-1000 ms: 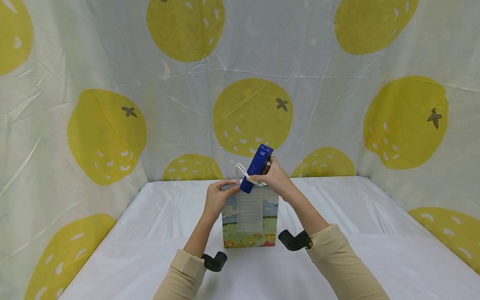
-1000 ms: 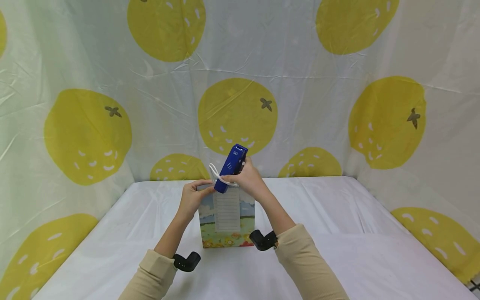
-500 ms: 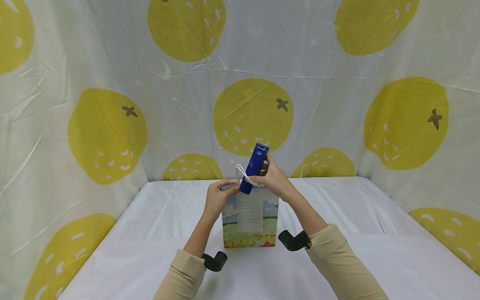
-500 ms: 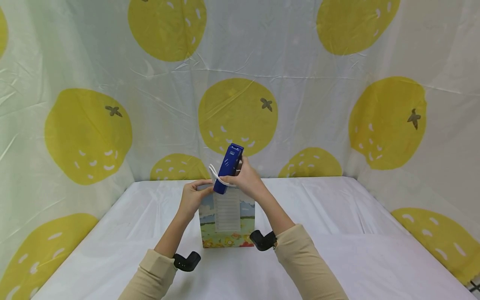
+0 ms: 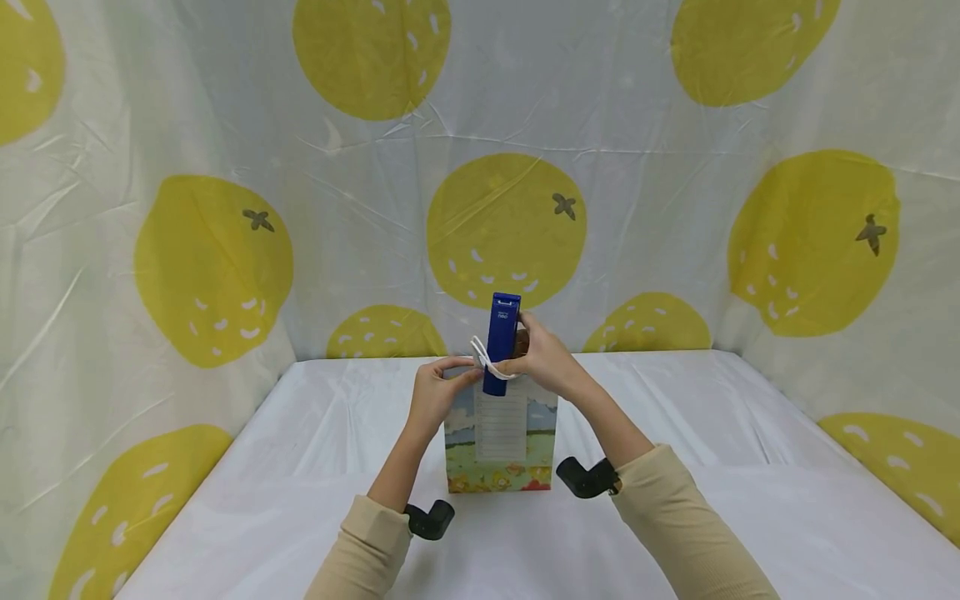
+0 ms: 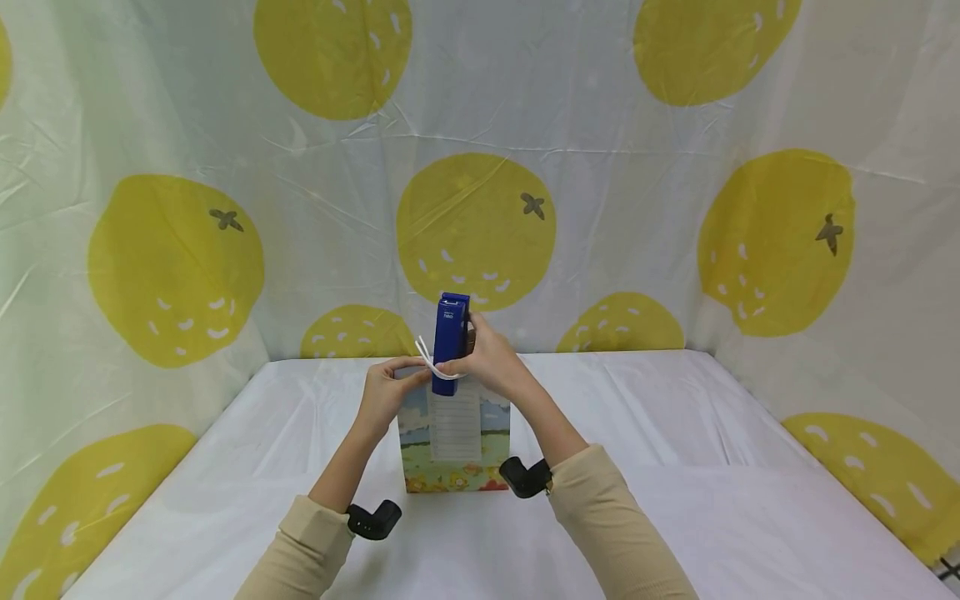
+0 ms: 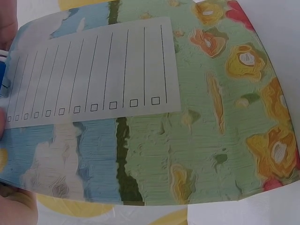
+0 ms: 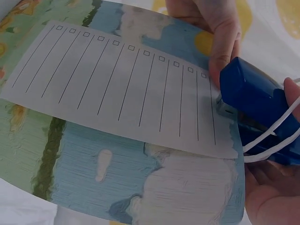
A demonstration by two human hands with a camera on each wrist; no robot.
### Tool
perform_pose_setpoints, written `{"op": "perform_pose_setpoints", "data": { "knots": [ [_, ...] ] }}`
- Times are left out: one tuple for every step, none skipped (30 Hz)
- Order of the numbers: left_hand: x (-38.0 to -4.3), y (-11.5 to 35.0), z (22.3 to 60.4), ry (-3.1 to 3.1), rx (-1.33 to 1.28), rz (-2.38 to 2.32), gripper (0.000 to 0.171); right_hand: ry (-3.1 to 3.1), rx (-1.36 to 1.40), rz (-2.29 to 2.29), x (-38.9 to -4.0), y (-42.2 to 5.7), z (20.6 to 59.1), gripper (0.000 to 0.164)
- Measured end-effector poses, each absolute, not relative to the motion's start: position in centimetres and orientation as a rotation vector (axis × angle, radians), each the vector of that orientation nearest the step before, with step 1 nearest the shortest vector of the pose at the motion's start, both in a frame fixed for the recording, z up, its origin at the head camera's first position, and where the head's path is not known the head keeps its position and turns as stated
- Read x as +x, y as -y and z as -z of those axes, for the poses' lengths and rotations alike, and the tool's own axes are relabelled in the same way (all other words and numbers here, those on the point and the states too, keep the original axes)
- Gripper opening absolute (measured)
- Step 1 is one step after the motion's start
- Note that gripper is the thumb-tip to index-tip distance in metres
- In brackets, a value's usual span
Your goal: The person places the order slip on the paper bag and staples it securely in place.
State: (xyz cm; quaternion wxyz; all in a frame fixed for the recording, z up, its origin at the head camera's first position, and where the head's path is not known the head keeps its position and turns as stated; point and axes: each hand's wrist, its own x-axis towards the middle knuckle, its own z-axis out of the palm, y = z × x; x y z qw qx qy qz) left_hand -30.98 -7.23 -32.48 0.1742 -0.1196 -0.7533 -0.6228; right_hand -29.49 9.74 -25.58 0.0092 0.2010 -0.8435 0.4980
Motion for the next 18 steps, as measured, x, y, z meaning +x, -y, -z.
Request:
{"op": "perform_pose_setpoints", "data": {
  "knots": [
    [-30.99,7.24,32.48,2.135,-0.342,1.765,0.021,2.637,0.630,-1.548,-29.50,-9.72,25.59,0.080],
    [-31.02,7.25,32.50,2.134,-0.346,1.766,0.022,2.637,0.635,-1.549,-29.51,-9.70,25.60,0.079],
    [-31.03,7.26,32.50,2.134,-0.350,1.768,0.022,2.634,0.640,-1.553,-29.51,-9.69,25.60,0.078],
    [-31.05,7.26,32.52,2.134,-0.353,1.771,0.022,2.630,0.645,-1.559,-29.51,-9.69,25.61,0.078],
    [-31.04,7.27,32.50,2.133,-0.356,1.772,0.022,2.624,0.653,-1.570,-29.52,-9.69,25.61,0.078],
    [-31.08,7.27,32.51,2.132,-0.359,1.774,0.023,2.620,0.659,-1.572,-29.52,-9.70,25.62,0.078],
    [-31.10,7.28,32.50,2.130,-0.359,1.776,0.023,2.616,0.667,-1.575,-29.52,-9.71,25.62,0.078],
    [-31.10,7.28,32.50,2.132,-0.360,1.772,0.023,2.612,0.674,-1.579,-29.51,-9.72,25.62,0.079],
    [-31.10,7.27,32.49,2.134,-0.358,1.771,0.023,2.608,0.683,-1.582,-29.51,-9.74,25.63,0.079],
    [-31.09,7.28,32.48,2.137,-0.355,1.768,0.023,2.604,0.693,-1.591,-29.50,-9.75,25.65,0.078],
    [-31.04,7.29,32.47,2.140,-0.352,1.764,0.023,2.601,0.704,-1.596,-29.53,-9.77,25.70,0.078],
    [-31.03,7.30,32.49,2.143,-0.351,1.761,0.023,2.600,0.712,-1.595,-29.55,-9.79,25.75,0.078],
    [-30.99,7.31,32.50,2.144,-0.351,1.761,0.023,2.599,0.721,-1.595,-29.58,-9.81,25.82,0.078],
    [-30.97,7.32,32.52,2.146,-0.352,1.761,0.023,2.597,0.725,-1.597,-29.57,-9.82,25.86,0.078],
    [-30.96,7.32,32.53,2.145,-0.353,1.761,0.023,2.598,0.732,-1.594,-29.54,-9.85,25.89,0.078],
    [-30.95,7.33,32.54,2.146,-0.354,1.762,0.023,2.599,0.737,-1.590,-29.52,-9.87,25.93,0.078],
    [-30.96,7.32,32.55,2.144,-0.357,1.763,0.023,2.601,0.741,-1.578,-29.54,-9.91,25.98,0.078],
    [-30.99,7.32,32.59,2.142,-0.364,1.767,0.023,2.603,0.744,-1.570,-29.54,-9.94,26.02,0.079]
  ]
}}
